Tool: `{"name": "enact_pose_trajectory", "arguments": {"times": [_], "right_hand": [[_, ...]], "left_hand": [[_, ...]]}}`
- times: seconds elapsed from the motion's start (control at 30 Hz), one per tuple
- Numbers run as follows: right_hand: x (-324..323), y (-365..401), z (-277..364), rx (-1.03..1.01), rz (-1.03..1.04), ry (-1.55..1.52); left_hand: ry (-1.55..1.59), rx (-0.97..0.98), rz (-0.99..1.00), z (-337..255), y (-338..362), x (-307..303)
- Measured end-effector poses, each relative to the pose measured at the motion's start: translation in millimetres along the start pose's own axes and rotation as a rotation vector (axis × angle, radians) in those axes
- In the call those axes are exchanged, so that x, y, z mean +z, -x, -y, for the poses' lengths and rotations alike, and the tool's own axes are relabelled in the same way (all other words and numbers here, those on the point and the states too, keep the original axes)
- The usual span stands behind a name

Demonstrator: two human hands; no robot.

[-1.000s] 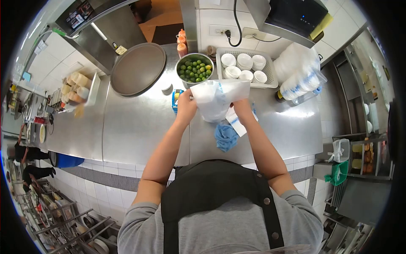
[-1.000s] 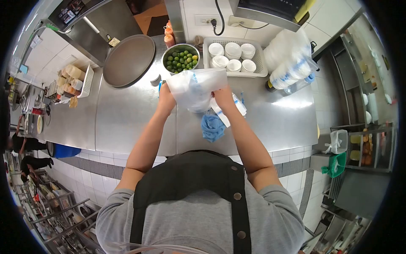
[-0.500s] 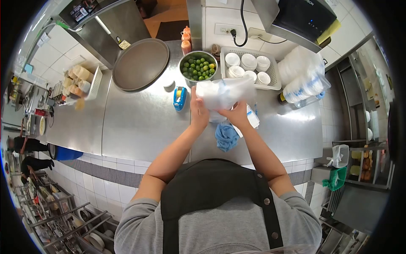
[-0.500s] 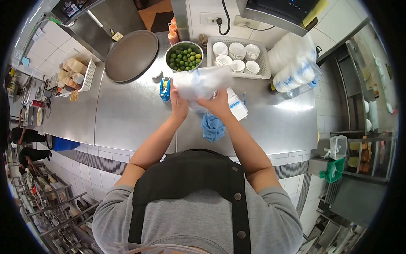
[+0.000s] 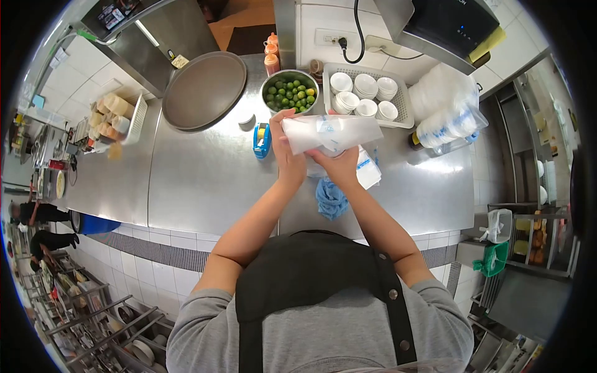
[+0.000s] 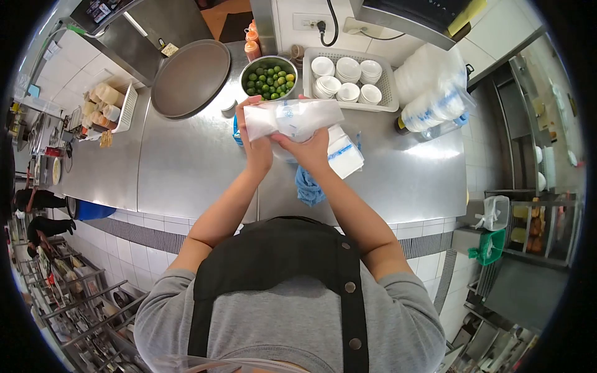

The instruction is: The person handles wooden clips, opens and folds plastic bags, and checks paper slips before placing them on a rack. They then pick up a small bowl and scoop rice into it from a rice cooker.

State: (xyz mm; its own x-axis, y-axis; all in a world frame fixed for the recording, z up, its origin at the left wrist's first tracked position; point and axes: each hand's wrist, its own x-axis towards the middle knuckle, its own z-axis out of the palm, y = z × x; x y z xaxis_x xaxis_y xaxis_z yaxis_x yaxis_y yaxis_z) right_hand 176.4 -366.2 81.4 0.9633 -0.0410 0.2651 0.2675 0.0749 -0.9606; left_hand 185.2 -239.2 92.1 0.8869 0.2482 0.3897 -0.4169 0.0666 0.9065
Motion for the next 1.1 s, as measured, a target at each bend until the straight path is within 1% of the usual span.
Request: {"name": "enact_pose_trajectory", "arguments": {"times": [0.07,0.1,0.17,0.27,0.37,0.43,0.5,0.53,0.57,0.6,0.63,0.67,0.7,0.73,0.77,0.83,0.87,0.93,1.0,1.1], "right_hand": [[-1,8,-25,-0.037,-0.033,0.094],[-2,11,-32,-0.018,-0.048,0.1],[-6,18,-43,0.022,-0.075,0.115],[-5,24,-54,0.0,-0.127,0.233],[-13,31,-73,-0.129,-0.088,0.498],[-13,34,-69,0.043,-0.086,0.314],[-28,30,-68,0.127,0.03,0.369],[-34,33,-63,0.103,-0.004,0.406],[-36,33,-65,-0.062,-0.1,0.4],[-23,27,-43,-0.089,-0.126,0.058],[-23,19,-27,-0.133,-0.046,0.04],[-15,13,-9,-0.155,-0.06,0.071],[-3,13,10,-0.078,-0.107,0.055],[-3,10,4,-0.128,-0.127,0.109],[-19,9,-18,-0.057,-0.18,0.307],[-14,13,-17,-0.009,-0.269,0.338],[-15,13,-18,-0.046,-0.249,0.313],[-11,14,-20,-0.111,-0.218,0.26],[-8,16,-18,-0.113,-0.202,0.247],[-6,16,-22,-0.151,-0.204,0.28]], "left_hand": [[-0.034,0.06,0.038,16,2,-1],[-0.051,0.09,0.056,25,5,-2],[-0.053,0.078,0.032,43,14,-2],[-0.059,0.064,0.051,66,24,-5],[-0.03,0.002,0.108,70,34,-9],[-0.074,-0.044,0.137,79,36,-17],[-0.12,-0.036,0.159,98,32,-26],[-0.096,0.017,0.078,81,23,-23],[-0.024,0.058,0.033,60,14,-17],[0.045,0.102,-0.008,40,5,-10],[0.164,0.137,-0.01,28,-4,-7],[0.108,0.111,-0.017,15,-8,-4],[0.06,0.08,-0.022,4,-11,-1],[-0.002,0.078,-0.059,-3,-13,4],[-0.058,0.073,-0.097,-7,-15,8],[-0.057,-0.034,-0.058,-1,-13,11],[-0.052,-0.091,-0.033,4,-11,12],[-0.017,-0.052,-0.073,1,-10,11],[-0.036,-0.006,-0.096,4,-7,11],[-0.02,-0.012,-0.11,11,-4,11]]}}
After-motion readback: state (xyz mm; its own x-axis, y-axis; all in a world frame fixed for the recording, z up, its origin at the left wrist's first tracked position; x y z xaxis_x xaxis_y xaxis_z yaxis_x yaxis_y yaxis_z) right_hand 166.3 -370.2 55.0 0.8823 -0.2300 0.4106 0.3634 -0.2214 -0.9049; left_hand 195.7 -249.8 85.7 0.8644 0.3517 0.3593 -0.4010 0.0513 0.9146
